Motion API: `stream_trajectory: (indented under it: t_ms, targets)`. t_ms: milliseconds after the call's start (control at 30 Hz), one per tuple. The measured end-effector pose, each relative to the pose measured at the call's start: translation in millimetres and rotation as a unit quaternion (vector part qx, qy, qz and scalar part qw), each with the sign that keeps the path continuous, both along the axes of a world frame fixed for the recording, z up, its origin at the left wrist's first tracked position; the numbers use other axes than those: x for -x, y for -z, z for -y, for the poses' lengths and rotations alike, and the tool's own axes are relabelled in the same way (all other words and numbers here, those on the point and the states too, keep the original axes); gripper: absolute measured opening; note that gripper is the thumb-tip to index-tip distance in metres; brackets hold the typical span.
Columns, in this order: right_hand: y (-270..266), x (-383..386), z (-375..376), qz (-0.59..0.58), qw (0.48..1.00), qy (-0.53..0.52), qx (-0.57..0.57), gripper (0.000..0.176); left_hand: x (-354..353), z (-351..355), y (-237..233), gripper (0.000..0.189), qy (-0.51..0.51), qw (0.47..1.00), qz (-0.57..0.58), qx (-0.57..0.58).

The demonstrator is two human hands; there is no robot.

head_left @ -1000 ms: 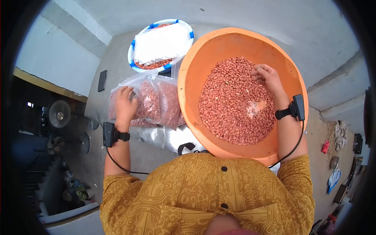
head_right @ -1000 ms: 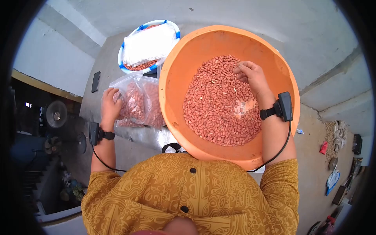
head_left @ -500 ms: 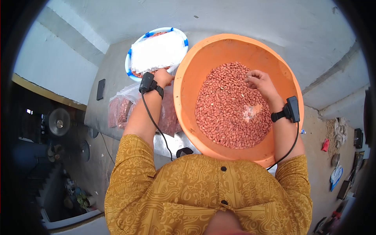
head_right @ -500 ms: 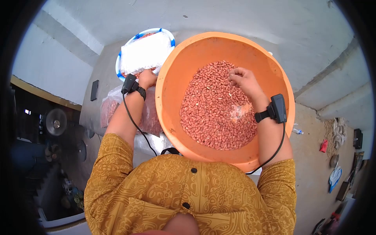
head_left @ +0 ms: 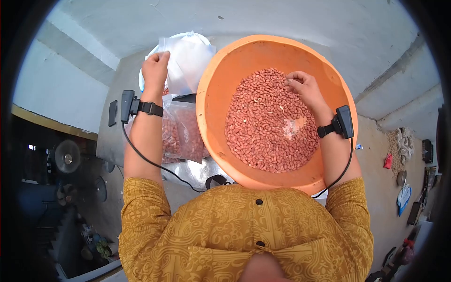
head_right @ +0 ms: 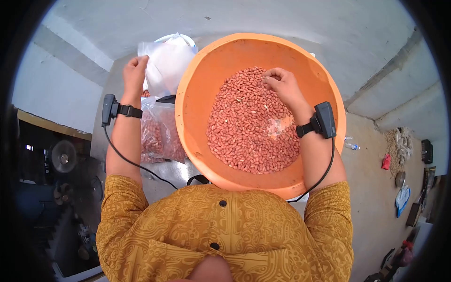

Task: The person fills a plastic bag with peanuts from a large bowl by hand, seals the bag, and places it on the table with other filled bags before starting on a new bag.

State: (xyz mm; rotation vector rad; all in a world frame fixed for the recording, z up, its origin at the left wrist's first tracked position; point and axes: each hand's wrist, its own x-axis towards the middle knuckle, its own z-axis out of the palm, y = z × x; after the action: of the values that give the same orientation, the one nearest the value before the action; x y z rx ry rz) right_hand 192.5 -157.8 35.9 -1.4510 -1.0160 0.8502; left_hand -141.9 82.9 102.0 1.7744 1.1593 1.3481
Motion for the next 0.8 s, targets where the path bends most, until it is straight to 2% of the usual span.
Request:
stream_trajectory:
  t_ms: [100, 133, 200, 233, 300, 367, 400, 433, 467, 567, 667, 700, 800]
  targets:
    - [-6, 4, -2, 0.0, 0.998, 0.048, -0.039, 0.015, -39, 72, -61, 0.018, -0.01, 0.974, -0.078, -0.211]
    - [-6, 6, -1, 0.0, 0.998, 0.053, -0.041, 0.014, -51, 86, -62, 0.015, -0.011, 0.941, -0.151, -0.303]
    - [-8, 7, -1, 0.002, 0.997, 0.064, -0.05, 0.013, -85, 117, -43, 0.013, 0.061, 0.926, -0.195, -0.319]
    - [-5, 5, -1, -0.002, 0.998, 0.037, -0.045, 0.015, -101, 127, -28, 0.015, 0.095, 0.904, -0.219, -0.355]
    - [2, 0, 0, -0.012, 0.999, -0.016, -0.035, 0.017, -135, 138, 16, 0.015, 0.142, 0.922, -0.22, -0.285]
    - [0, 9, 1, -0.04, 0.998, -0.043, 0.028, 0.015, -159, 149, 46, 0.018, 0.209, 0.959, -0.19, -0.029]
    - [-1, 17, 3, -0.054, 0.995, -0.056, 0.06, 0.015, -167, 148, 59, 0.018, 0.26, 0.945, -0.172, 0.099]
    - [-1, 26, 4, -0.043, 0.995, -0.064, 0.062, 0.017, -176, 150, 75, 0.016, 0.277, 0.931, -0.057, 0.231]
    - [4, 27, 2, -0.026, 0.994, -0.067, 0.078, 0.017, -183, 152, 91, 0.015, 0.287, 0.887, 0.06, 0.356]
    - [19, 30, -1, -0.008, 0.988, -0.092, 0.121, 0.023, -178, 153, 121, 0.015, 0.313, 0.798, 0.217, 0.467]
    - [14, 32, -2, -0.014, 0.988, -0.105, 0.109, 0.028, -172, 147, 125, 0.018, 0.373, 0.737, 0.267, 0.497]
    - [3, 34, 0, 0.028, 0.988, -0.101, 0.113, 0.034, -167, 147, 115, 0.019, 0.382, 0.729, 0.271, 0.499]
    - [15, 29, -5, 0.051, 0.99, -0.102, 0.077, 0.035, -166, 145, 113, 0.021, 0.405, 0.723, 0.273, 0.488]
